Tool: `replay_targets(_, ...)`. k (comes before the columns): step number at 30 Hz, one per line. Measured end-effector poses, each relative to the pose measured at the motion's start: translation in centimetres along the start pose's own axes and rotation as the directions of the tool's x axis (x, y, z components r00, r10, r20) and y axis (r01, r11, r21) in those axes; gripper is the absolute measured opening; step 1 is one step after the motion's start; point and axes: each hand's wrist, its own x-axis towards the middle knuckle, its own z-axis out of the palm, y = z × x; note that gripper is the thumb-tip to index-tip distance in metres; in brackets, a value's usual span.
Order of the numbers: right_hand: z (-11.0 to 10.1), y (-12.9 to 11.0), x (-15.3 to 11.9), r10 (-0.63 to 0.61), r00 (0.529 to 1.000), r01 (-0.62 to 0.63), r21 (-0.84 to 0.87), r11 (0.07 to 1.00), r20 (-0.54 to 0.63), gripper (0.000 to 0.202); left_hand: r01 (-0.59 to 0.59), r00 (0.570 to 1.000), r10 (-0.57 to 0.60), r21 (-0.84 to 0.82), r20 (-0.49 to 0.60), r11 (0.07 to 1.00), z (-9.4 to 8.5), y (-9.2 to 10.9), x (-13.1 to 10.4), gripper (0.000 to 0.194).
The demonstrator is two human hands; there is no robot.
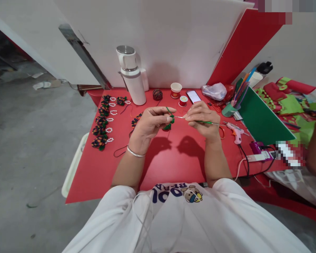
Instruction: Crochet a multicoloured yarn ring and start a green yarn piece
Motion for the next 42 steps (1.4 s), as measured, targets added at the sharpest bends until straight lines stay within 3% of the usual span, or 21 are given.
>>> replay_targets(4,0.3,0.6,-0.2,0.079,0.997,-0.077,0.106,0.991,-0.016,0.014,0.0,0.998,-0.001,0.001,0.063,1.0,0.1,-0.3,0.3,0.031)
replay_targets(8,2.1,0.6,-0.2,0.159,0.983,-0.141,0.177,0.974,-0.089,0.022,-0.057,0.998,0.057,0.001,0.013,0.998,0.8,-1.0,0.4,0.037)
replay_targets(12,3.7,0.0,0.0,0.128,0.982,-0.099,0.201,0.975,-0.136,0.015,-0.089,0.996,0.089,0.022,-0.018,0.996,1.3,-1.7,0.5,0.042)
replay_targets(19,3.8,-0.6,-0.1,-0.011,0.976,-0.007,-0.085,0.996,-0.215,0.015,-0.14,0.988,0.141,0.029,-0.054,0.99,1.4,-1.8,0.6,0.042)
replay_targets(25,4.1,-0.3,-0.2,-0.039,0.968,-0.016,-0.216,0.976,-0.248,0.014,-0.121,0.991,0.123,0.048,-0.045,0.992,1.1,-1.7,0.4,0.04)
replay_targets(29,4.3,0.0,-0.2,-0.054,0.964,0.003,-0.192,0.981,-0.261,0.016,-0.128,0.99,0.13,0.04,-0.054,0.991,0.9,-1.6,0.4,0.039)
replay_targets(36,4.6,-0.6,-0.4,0.008,0.956,-0.069,-0.197,0.978,-0.294,0.015,-0.149,0.985,0.153,0.044,-0.083,0.988,1.2,-1.7,0.5,0.041)
replay_targets(42,4.0,-0.7,-0.1,0.146,0.953,-0.147,0.015,0.989,-0.267,0.013,-0.183,0.979,0.187,0.048,-0.086,0.982,1.2,-2.3,0.8,0.04)
